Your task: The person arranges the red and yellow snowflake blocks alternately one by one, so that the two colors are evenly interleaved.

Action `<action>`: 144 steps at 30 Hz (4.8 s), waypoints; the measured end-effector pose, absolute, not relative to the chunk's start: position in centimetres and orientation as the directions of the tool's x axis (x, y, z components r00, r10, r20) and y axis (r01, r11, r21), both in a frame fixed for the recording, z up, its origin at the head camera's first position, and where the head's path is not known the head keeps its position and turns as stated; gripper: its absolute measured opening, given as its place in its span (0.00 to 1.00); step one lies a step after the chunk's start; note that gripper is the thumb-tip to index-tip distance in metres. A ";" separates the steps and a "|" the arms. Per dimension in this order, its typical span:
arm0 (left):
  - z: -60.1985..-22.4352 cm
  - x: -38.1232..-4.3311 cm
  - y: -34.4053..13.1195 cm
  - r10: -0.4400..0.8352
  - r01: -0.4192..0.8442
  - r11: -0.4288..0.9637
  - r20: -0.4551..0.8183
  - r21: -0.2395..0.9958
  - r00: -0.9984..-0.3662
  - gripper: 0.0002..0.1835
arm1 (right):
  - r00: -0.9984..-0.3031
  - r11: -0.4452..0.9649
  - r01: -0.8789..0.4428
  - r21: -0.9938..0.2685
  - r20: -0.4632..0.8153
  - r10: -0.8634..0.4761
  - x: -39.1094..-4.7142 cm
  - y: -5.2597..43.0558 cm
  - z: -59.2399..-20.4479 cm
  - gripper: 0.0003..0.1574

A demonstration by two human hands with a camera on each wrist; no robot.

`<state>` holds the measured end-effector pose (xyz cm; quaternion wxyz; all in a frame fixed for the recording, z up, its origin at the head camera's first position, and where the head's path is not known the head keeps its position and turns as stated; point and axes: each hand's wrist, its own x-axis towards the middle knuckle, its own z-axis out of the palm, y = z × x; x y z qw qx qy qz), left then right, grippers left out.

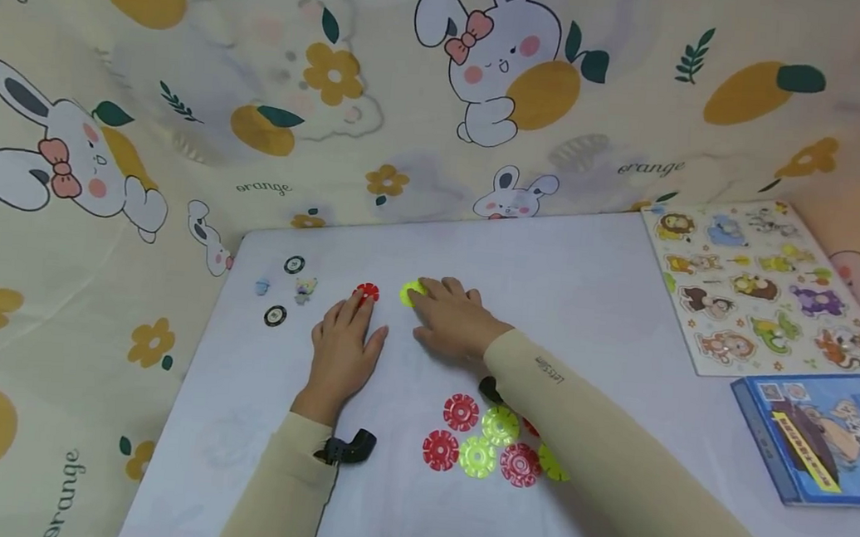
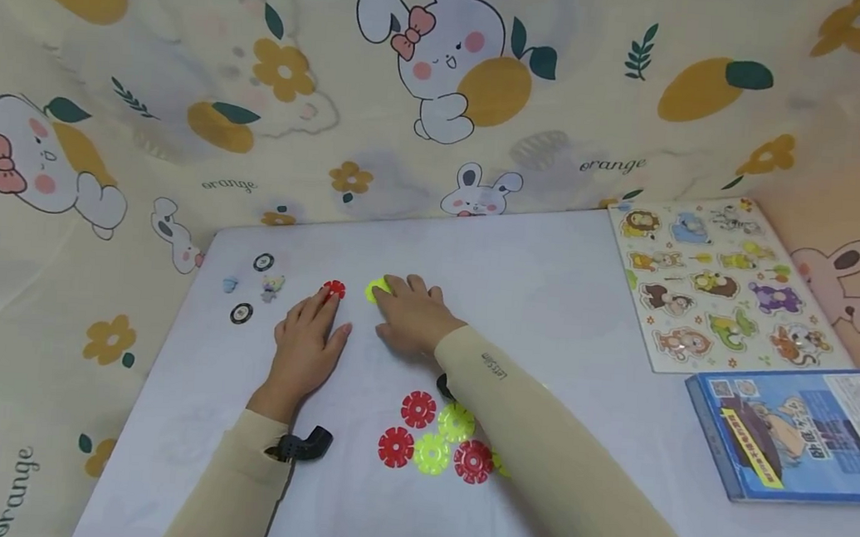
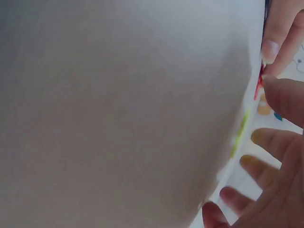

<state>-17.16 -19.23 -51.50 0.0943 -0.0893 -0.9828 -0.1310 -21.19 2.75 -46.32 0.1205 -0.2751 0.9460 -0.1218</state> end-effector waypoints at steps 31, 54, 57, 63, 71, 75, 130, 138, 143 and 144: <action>-52.0 -17.0 -18.9 0.169 0.204 0.955 0.170 0.216 -0.971 0.32 | -0.810 0.835 -0.479 -0.272 -0.229 -0.540 -21.3 1.0 -47.0 0.54; -51.5 -17.7 -17.3 0.324 0.350 0.913 0.151 0.209 -0.934 0.39 | -0.893 0.385 -0.167 -0.908 -0.026 -0.449 -14.4 15.9 -44.7 0.30; -51.5 -17.6 -17.5 0.312 0.338 0.920 0.151 0.197 -0.938 0.40 | -0.899 0.377 -0.151 -0.914 -0.032 -0.436 -12.6 18.6 -45.9 0.30; -51.3 -17.6 -17.9 0.303 0.328 0.923 0.146 0.199 -0.942 0.40 | -0.899 0.426 -0.149 -0.893 -0.057 -0.434 -9.8 22.2 -48.0 0.35; -51.4 -17.6 -18.2 0.294 0.316 0.926 0.131 0.207 -0.947 0.40 | -0.883 0.587 -0.260 -0.767 -0.057 -0.466 -8.9 20.8 -48.3 0.25; -51.6 -17.6 -18.1 0.300 0.323 0.923 0.136 0.209 -0.944 0.40 | -0.900 0.601 -0.213 -0.770 -0.084 -0.427 -8.9 20.4 -48.3 0.19; -51.4 -17.5 -18.3 0.280 0.299 0.939 0.125 0.172 -0.952 0.42 | -0.827 0.843 -0.504 -0.189 -0.173 -0.534 -18.6 6.7 -45.0 0.43; -51.2 -17.4 -18.2 0.272 0.287 0.940 0.104 0.182 -0.957 0.42 | -0.789 0.820 -0.528 -0.222 -0.227 -0.570 -17.6 7.6 -45.1 0.48; -51.3 -17.3 -18.3 0.274 0.290 0.939 0.105 0.187 -0.956 0.41 | -0.794 0.823 -0.518 -0.233 -0.229 -0.564 -18.7 6.0 -45.8 0.52; -51.3 -17.3 -18.3 0.274 0.290 0.938 0.104 0.189 -0.956 0.41 | -0.794 0.825 -0.515 -0.234 -0.232 -0.562 -19.0 5.7 -45.9 0.52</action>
